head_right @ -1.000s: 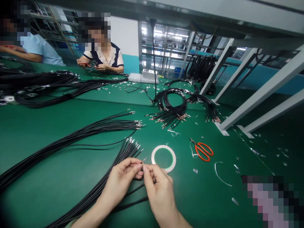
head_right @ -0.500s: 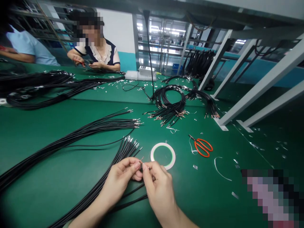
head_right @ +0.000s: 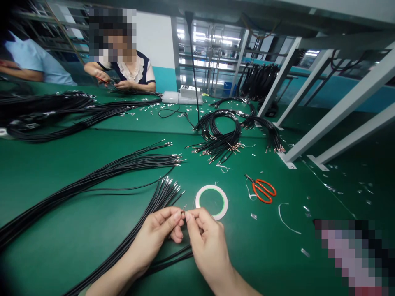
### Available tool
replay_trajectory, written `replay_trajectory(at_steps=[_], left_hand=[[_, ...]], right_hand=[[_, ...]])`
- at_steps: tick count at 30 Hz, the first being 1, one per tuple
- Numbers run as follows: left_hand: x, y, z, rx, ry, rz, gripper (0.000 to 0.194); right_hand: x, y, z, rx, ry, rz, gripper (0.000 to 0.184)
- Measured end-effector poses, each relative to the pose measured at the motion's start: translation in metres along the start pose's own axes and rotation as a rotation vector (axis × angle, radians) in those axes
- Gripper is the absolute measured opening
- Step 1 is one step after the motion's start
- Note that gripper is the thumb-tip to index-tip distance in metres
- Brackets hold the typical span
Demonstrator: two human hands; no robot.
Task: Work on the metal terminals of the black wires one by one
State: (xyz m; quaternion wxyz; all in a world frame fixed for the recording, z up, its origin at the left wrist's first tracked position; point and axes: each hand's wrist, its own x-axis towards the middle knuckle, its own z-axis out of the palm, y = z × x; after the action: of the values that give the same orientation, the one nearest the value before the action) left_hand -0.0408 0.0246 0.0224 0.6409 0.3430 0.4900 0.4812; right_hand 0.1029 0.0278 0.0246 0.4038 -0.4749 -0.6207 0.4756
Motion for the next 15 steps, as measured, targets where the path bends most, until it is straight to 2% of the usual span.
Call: replay_trajectory(at_steps=[15], left_hand=[[-0.0048,0.0002,-0.0019,-0.033,-0.093,-0.043,0.033]], right_hand=[[0.0035,-0.002,-0.0029,0.107,-0.072,0.113,0.03]])
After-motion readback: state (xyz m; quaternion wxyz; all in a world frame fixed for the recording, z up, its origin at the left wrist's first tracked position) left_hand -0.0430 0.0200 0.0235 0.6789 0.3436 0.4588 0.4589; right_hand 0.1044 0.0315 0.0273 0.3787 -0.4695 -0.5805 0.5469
